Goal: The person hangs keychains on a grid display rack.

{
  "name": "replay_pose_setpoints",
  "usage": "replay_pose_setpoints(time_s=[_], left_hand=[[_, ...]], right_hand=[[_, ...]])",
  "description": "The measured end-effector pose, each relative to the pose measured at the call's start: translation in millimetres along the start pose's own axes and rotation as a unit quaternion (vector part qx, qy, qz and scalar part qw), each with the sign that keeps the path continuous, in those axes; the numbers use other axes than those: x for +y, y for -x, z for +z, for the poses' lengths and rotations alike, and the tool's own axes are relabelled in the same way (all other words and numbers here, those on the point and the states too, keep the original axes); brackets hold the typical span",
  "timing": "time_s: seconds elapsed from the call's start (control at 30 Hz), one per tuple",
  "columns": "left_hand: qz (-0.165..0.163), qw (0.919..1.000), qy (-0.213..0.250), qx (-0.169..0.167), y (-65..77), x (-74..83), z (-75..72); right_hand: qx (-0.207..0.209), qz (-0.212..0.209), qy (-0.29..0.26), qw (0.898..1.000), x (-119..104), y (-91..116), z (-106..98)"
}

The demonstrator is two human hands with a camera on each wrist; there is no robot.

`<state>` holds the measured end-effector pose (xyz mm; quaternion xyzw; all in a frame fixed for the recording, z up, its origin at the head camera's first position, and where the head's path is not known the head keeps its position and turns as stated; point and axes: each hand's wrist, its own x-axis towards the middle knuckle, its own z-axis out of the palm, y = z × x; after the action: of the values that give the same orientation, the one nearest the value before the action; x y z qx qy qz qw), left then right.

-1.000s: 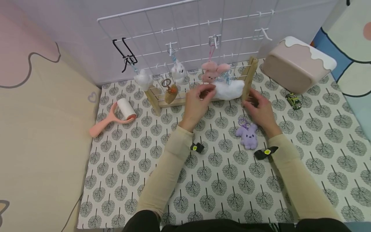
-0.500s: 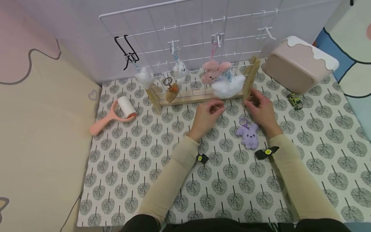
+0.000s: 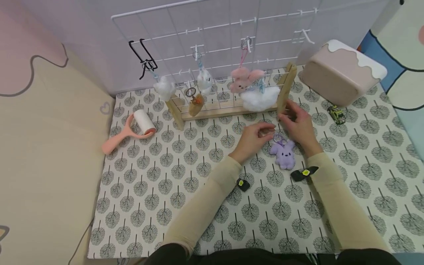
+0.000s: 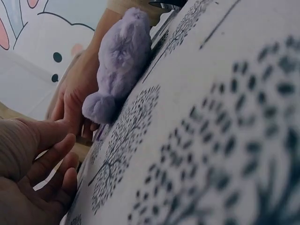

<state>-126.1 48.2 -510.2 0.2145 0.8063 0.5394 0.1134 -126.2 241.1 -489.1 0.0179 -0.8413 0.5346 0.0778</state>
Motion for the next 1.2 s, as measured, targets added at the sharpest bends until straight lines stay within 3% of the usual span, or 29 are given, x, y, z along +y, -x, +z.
replay_pose_setpoints(time_s=[0.27,0.47,0.6,0.83,0.97,1.1,1.2], left_hand=[[-0.029,0.9949,-0.086,-0.044,-6.5,-1.0,9.2],[-0.007,0.9875,-0.148,-0.053,-7.9,-0.4,12.5],[0.006,0.9825,-0.177,-0.058,-8.9,0.2,14.6],[0.009,0.9742,-0.213,-0.074,-8.5,3.3,17.2],[0.004,0.9805,-0.182,-0.073,-6.6,1.4,15.8],[-0.007,0.9924,-0.110,-0.054,-1.6,0.4,11.0],[-0.012,0.9966,-0.069,-0.043,3.8,0.9,7.1]], right_hand=[[0.000,0.007,0.017,1.000,32,-9,3],[0.000,0.011,0.013,1.000,24,-8,3],[0.003,0.015,0.017,1.000,37,-10,4],[0.007,0.012,0.020,1.000,39,-10,2],[0.007,0.005,0.011,1.000,38,-10,2],[0.007,0.007,0.007,1.000,38,-10,3],[0.007,0.013,0.009,1.000,38,-10,3]])
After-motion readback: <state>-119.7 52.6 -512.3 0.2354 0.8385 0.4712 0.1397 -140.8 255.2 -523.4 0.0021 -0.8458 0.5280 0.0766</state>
